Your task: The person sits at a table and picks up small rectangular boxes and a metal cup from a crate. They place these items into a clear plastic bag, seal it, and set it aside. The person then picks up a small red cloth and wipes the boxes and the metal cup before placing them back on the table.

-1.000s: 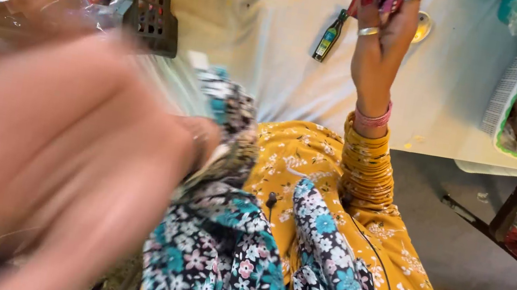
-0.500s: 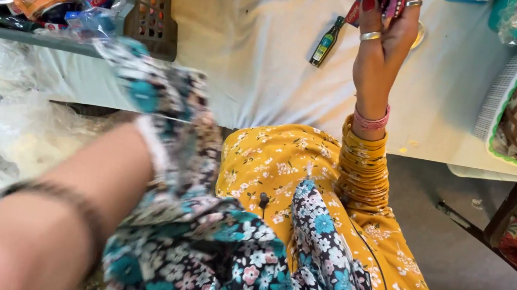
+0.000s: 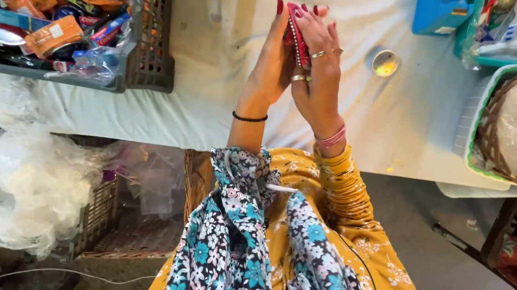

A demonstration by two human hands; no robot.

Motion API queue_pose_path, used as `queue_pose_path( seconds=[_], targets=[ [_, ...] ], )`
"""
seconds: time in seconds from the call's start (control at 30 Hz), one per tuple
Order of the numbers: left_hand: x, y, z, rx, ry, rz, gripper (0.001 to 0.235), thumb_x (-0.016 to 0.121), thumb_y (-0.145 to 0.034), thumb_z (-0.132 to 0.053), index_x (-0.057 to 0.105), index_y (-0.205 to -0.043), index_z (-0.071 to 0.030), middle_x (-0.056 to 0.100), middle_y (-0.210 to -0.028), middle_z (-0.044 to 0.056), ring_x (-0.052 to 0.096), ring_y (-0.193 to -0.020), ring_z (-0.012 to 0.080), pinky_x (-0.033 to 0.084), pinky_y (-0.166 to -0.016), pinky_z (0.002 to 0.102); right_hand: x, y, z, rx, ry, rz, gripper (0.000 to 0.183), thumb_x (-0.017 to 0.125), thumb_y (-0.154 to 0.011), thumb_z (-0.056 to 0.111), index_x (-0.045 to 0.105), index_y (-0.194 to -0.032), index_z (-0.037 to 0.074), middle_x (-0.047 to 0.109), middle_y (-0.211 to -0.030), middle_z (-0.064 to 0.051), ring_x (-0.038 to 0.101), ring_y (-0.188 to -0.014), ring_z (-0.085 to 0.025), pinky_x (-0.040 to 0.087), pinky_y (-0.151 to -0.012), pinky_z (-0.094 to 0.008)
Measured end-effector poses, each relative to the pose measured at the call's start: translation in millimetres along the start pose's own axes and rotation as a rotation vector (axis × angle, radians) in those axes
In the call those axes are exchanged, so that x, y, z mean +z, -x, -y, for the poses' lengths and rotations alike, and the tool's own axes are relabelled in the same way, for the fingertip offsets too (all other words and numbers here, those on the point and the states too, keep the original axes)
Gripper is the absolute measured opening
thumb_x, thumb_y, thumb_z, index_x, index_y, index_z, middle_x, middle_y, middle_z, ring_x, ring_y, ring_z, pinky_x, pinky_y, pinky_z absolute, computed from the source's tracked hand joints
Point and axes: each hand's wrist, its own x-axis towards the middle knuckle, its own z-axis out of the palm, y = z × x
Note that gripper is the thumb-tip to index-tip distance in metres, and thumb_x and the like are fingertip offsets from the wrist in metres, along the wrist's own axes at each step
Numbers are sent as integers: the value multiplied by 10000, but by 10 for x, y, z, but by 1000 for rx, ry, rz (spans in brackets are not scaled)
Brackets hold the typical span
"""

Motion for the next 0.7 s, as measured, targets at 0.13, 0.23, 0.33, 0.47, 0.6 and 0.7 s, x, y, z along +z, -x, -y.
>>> queue_pose_path(
  seconds=[0.13,0.23,0.33,0.47,0.6,0.7],
  targets=[
    [31,-35,-98,-76,101,62,714,441,-1074,-573,466,-1529,-22,567,-1507,97,553,-1381,208,427,-1196,382,9,-98,-27,7,1,22,604,515,-906,-21,521,-1501,79,555,-1548,-122,460,-1530,-315,135,-1362,-514],
    [-48,-93,-85,-6,206,-22,629,464,-1079,-533,501,-1481,-51,588,-1462,143,580,-1335,265,440,-1176,426,-11,-123,78,-33,27,66,582,553,-923,47,505,-1503,58,507,-1562,-153,382,-1534,-363,74,-1322,-503],
    [-149,-118,-34,79,347,341,710,425,-1067,-613,543,-1420,-9,623,-1377,220,610,-1263,367,449,-1127,472,-2,-80,89,-59,-4,146,479,611,-993,141,552,-1462,66,514,-1540,-165,392,-1510,-352,76,-1290,-509],
    [-255,-224,118,0,570,93,737,384,-1126,-595,518,-1452,52,614,-1411,247,594,-1304,364,443,-1162,466,60,-138,-72,21,-14,-2,362,563,-1041,76,627,-1397,99,608,-1472,-109,476,-1490,-300,154,-1318,-492],
    [182,-136,-8,-6,536,366,886,448,-921,-720,532,-1369,40,585,-1393,222,587,-1298,322,429,-1146,411,92,-103,-19,-46,7,-13,272,621,-984,49,704,-1230,131,705,-1303,-74,598,-1358,-241,176,-1295,-495],
    [-233,-271,357,-169,687,224,795,467,-1104,-569,533,-1477,130,585,-1472,228,596,-1301,296,452,-1182,398,49,-73,-153,6,-58,-70,284,592,-1009,37,683,-1262,128,699,-1341,-72,581,-1404,-271,185,-1316,-497]
  ],
)
